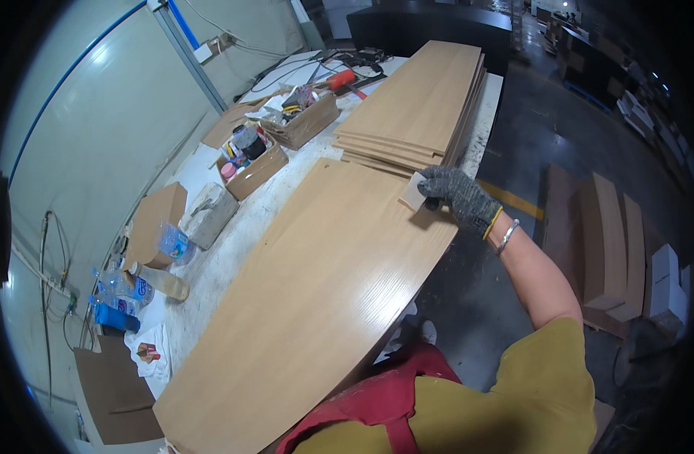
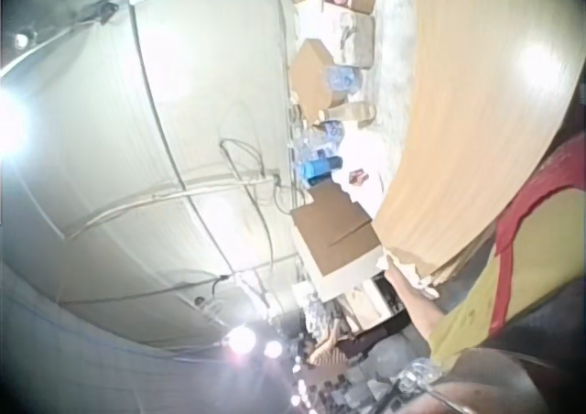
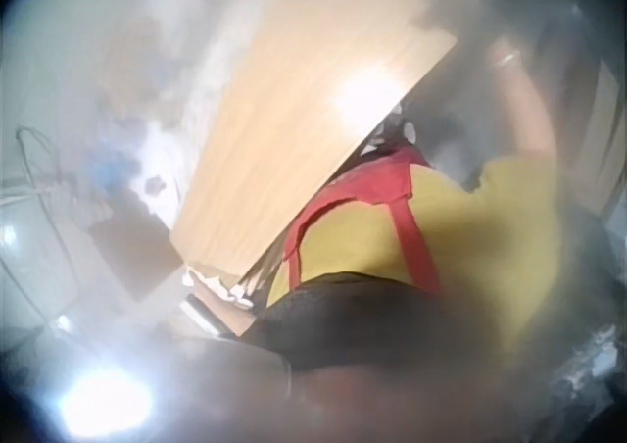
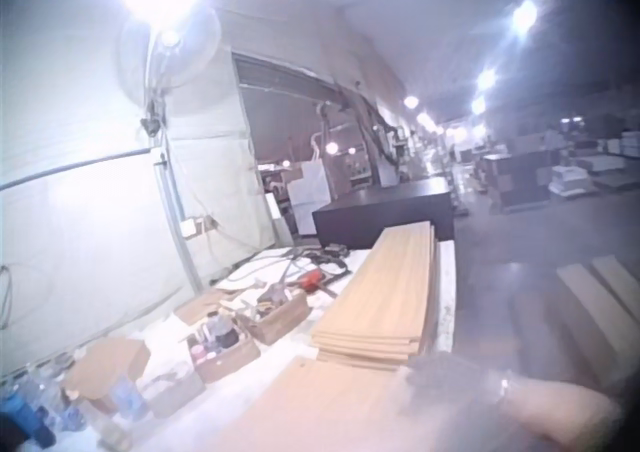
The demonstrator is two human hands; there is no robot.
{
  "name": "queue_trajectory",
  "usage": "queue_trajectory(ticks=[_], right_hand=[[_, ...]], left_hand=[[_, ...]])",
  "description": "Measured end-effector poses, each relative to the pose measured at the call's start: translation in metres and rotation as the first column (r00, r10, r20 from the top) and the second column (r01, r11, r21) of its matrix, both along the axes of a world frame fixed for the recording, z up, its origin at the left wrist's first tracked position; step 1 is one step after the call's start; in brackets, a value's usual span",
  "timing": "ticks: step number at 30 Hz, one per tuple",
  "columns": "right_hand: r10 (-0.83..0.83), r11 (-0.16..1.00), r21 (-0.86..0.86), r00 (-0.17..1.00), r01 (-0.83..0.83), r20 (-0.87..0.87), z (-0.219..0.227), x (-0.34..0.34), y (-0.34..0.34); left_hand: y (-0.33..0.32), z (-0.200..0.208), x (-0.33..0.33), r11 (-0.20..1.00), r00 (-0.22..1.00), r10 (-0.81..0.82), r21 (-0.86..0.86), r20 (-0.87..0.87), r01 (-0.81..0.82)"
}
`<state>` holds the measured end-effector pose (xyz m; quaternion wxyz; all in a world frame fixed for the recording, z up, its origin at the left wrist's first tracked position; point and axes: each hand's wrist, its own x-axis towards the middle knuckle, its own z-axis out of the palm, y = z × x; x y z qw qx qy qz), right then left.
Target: The person wipes the surface of a wooden panel with a white cloth, then flips the panel and wipes the other side. The person repeats this process on multiple panels, handling them one at a time and stacking them on the workbench.
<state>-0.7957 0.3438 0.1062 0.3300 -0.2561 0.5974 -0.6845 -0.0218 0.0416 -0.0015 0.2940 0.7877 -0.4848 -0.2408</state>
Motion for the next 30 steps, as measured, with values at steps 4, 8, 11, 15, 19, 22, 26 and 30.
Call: queue_trajectory(ticks=[4,8,11,15,19,22,26,30], right_hand=[[-0.049,0.999,-0.015,0.996,0.048,-0.070,0.035,-0.046,0.003],[-0.146,0.987,-0.077,0.985,0.140,-0.092,0.026,-0.140,0.015],[-0.178,0.984,-0.015,0.981,0.178,-0.080,0.019,-0.210,0.011],[-0.237,0.970,0.031,0.966,0.241,-0.099,0.011,-0.286,0.011],[-0.334,0.921,-0.250,0.935,0.298,-0.116,0.011,-0.326,0.006],[-0.375,0.871,-0.462,0.834,0.169,-0.404,0.016,-0.292,-0.022],[0.020,0.990,-0.133,0.975,-0.050,-0.223,0.021,-0.208,-0.058],[0.133,0.982,-0.064,0.892,-0.177,-0.432,0.007,-0.180,-0.079]], left_hand=[[0.001,0.024,-0.031,1.000,0.996,-0.015,-0.008,-0.086,0.014],[0.001,0.045,-0.080,0.999,0.977,-0.043,-0.008,-0.210,0.043],[0.015,0.063,-0.119,0.999,0.948,-0.044,0.001,-0.315,0.047],[0.032,0.074,-0.186,0.991,0.885,-0.065,0.075,-0.462,0.112],[0.050,0.074,-0.257,0.962,0.800,-0.043,0.192,-0.598,0.195],[0.064,0.074,-0.298,0.939,0.734,-0.012,0.244,-0.679,0.242],[0.063,0.054,-0.373,0.936,0.463,-0.003,0.161,-0.886,0.314],[0.082,0.070,-0.546,0.882,0.567,-0.022,0.251,-0.823,0.399]])
